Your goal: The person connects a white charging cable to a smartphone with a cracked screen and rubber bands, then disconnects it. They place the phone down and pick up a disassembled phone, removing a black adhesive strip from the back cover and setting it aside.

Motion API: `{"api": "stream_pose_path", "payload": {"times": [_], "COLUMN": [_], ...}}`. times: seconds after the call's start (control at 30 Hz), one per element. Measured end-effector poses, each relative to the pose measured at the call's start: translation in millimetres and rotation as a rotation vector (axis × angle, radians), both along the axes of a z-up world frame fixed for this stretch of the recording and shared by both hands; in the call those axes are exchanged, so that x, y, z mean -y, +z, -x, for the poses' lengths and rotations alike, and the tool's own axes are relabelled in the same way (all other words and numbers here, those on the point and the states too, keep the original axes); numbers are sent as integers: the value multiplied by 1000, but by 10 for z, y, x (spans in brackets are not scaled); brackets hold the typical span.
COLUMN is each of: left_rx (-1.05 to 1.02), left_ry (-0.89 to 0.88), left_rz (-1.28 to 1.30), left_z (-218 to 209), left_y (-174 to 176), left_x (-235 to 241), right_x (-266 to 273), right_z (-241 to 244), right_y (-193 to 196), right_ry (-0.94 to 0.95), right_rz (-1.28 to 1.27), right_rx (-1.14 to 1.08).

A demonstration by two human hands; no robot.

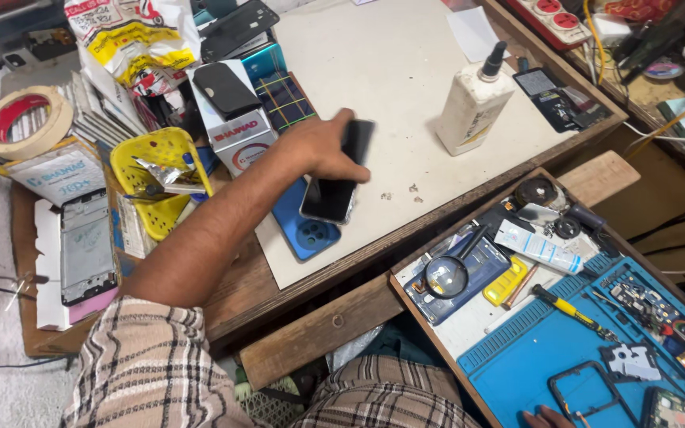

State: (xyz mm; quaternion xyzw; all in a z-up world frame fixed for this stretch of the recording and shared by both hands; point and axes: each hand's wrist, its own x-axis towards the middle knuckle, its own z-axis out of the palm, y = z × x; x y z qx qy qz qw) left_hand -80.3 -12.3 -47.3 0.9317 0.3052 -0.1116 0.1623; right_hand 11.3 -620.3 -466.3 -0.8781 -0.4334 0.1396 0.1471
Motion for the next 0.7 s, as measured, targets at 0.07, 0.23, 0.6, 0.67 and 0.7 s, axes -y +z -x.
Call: {"api": "stream_pose_path", "payload": {"times": [0.07, 0.23, 0.6, 0.67, 0.7], "left_rx": [-27, -87, -404, -411, -412], "left_ry": [55, 213, 203, 207, 212], "left_rz": [-4, 19, -198, -230, -245], "left_z": [61, 325, 431, 469, 475], "left_y": [-79, -296, -631, -587, -545], "left_x": [-52, -179, -333, -328, -307], "right_x": [34, -76, -240, -237, -250], "right_z": [2, 34, 709, 723, 723], "right_y": [25, 134, 600, 661, 689], "right_ry": [50, -71, -266, -269, -270], "right_rz": [7, 157, -387, -305, -265], "right_rx": [37, -188, 42, 9, -2]}}
